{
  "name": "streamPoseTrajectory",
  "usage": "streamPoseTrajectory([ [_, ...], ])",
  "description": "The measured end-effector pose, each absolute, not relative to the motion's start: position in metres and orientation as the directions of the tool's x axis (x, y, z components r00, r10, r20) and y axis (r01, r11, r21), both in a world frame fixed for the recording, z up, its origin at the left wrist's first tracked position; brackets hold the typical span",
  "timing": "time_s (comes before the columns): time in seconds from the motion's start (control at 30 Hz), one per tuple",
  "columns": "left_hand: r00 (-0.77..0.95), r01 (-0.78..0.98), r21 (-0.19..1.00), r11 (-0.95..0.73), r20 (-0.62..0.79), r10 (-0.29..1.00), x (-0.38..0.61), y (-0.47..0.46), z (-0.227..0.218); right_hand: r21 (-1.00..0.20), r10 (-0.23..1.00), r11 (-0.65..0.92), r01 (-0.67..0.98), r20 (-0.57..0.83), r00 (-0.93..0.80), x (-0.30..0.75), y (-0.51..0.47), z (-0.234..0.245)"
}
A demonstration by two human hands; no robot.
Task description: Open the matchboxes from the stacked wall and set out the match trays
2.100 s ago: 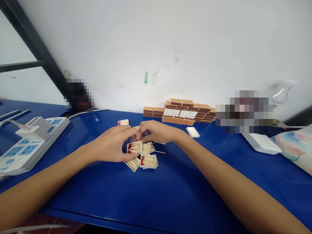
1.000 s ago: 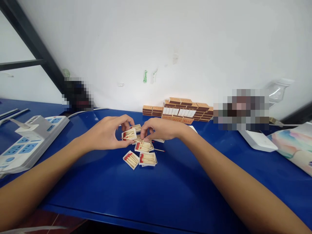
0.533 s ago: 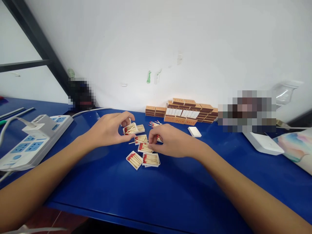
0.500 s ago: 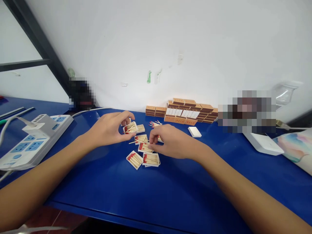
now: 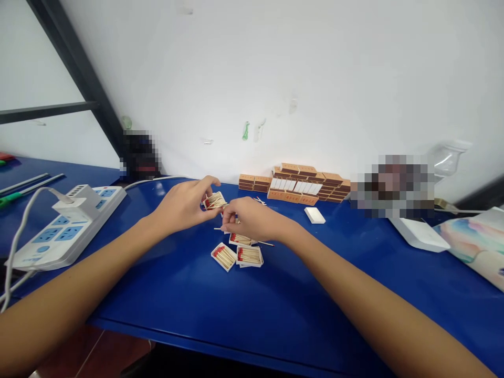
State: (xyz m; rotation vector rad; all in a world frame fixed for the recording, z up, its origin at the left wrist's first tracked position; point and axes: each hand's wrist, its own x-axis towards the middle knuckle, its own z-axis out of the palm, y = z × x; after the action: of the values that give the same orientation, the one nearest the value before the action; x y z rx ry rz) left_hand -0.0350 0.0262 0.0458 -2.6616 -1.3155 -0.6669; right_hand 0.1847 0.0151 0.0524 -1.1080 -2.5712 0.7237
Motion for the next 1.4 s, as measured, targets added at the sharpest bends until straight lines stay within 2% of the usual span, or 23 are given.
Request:
streamPoseTrajectory([
  [0.17, 0.542, 0.779, 0.116, -0.616, 0.369, 0.755, -0.033, 0.023, 0.047, -0.657, 0.824, 0.482, 0.579, 0.116, -0.555, 0.204, 0.013, 0.063],
  [0.27, 0.549, 0.779, 0.117, -0.617, 0.35, 0.759, -0.033, 0.023, 0.046, -0.744, 0.906, 0.383, 0.548, 0.186, -0.381, 0.23, 0.024, 0.057],
  [0.37, 0.56, 0.768, 0.132, -0.627, 0.337, 0.757, -0.032, 0.024, 0.043, -0.821, 0.971, 0.224, 0.526, 0.141, -0.193, 0.256, 0.042, 0.038],
  [0.47, 0.572, 0.758, 0.147, -0.635, 0.319, 0.756, -0.032, 0.027, 0.039, -0.85, 0.983, 0.169, 0.499, 0.112, -0.143, 0.269, 0.059, 0.014],
  [0.53, 0.577, 0.755, 0.154, -0.638, 0.308, 0.757, -0.031, 0.028, 0.037, -0.801, 0.978, 0.207, 0.562, 0.147, -0.15, 0.271, 0.066, 0.003],
  [0.63, 0.58, 0.751, 0.163, -0.64, 0.3, 0.757, -0.031, 0.028, 0.037, -0.615, 0.949, 0.31, 0.725, 0.25, -0.194, 0.268, 0.067, -0.002],
  [0.7, 0.582, 0.747, 0.165, -0.644, 0.304, 0.754, -0.03, 0.028, 0.037, -0.529, 0.92, 0.374, 0.762, 0.316, -0.232, 0.262, 0.062, 0.003],
  [0.9, 0.613, 0.713, 0.179, -0.678, 0.311, 0.727, -0.027, 0.026, 0.036, -0.54, 0.84, 0.541, 0.645, 0.377, -0.39, 0.226, 0.032, 0.029],
  [1.1, 0.666, 0.688, 0.113, -0.717, 0.294, 0.685, -0.027, 0.024, 0.035, -0.424, 0.71, 0.703, 0.571, 0.368, -0.6, 0.203, 0.014, 0.032],
  [1.4, 0.699, 0.673, 0.091, -0.734, 0.245, 0.671, -0.021, 0.022, 0.031, -0.378, 0.732, 0.681, 0.627, 0.339, -0.591, 0.198, 0.006, 0.02],
])
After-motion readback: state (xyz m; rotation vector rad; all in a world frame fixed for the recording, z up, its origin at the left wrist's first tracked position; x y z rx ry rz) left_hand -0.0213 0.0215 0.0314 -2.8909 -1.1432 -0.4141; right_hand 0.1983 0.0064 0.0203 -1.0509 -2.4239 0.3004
